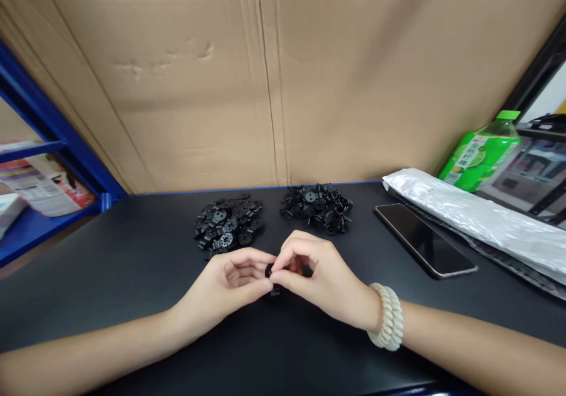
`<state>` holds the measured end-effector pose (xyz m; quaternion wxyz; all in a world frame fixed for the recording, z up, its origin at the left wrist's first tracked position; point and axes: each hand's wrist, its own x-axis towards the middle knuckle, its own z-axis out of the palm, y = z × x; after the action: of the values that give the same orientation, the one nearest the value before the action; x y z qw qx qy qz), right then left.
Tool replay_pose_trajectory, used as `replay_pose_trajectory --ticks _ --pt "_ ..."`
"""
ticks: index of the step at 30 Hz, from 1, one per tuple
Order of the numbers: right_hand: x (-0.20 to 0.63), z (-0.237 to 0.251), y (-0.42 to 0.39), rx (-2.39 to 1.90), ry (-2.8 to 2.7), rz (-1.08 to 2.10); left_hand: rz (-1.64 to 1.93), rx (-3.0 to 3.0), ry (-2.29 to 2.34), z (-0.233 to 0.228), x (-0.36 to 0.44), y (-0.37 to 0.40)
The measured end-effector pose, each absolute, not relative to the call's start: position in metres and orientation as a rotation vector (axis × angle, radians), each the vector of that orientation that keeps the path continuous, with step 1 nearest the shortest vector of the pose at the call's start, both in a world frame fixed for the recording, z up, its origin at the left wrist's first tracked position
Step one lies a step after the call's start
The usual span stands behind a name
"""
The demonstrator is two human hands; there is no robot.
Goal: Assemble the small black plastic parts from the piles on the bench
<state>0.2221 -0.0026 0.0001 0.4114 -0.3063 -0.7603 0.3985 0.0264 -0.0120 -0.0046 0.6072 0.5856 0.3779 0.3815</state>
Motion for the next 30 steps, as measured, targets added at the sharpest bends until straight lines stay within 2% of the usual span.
replay_pose_trajectory --ticks 5,9,23,30 --pt "0.2163 -0.0058 0.0000 -0.882 -1.769 1.325 0.941 1.345 0.885 -0.0069 0.0267 -0.0141" --pt "0.2179 -0.0053 -0.0006 -0.935 -1.819 1.441 0.975 1.360 0.915 -0.0071 0.0255 -0.0150" --pt "0.2178 -0.0044 -0.0083 -0.941 -1.957 1.189 0.937 1.325 0.919 0.0013 0.0263 -0.0175" --pt "0.2179 -0.0061 -0.0072 -0.933 -1.933 1.231 0.957 1.364 0.909 -0.0020 0.0269 -0.0201"
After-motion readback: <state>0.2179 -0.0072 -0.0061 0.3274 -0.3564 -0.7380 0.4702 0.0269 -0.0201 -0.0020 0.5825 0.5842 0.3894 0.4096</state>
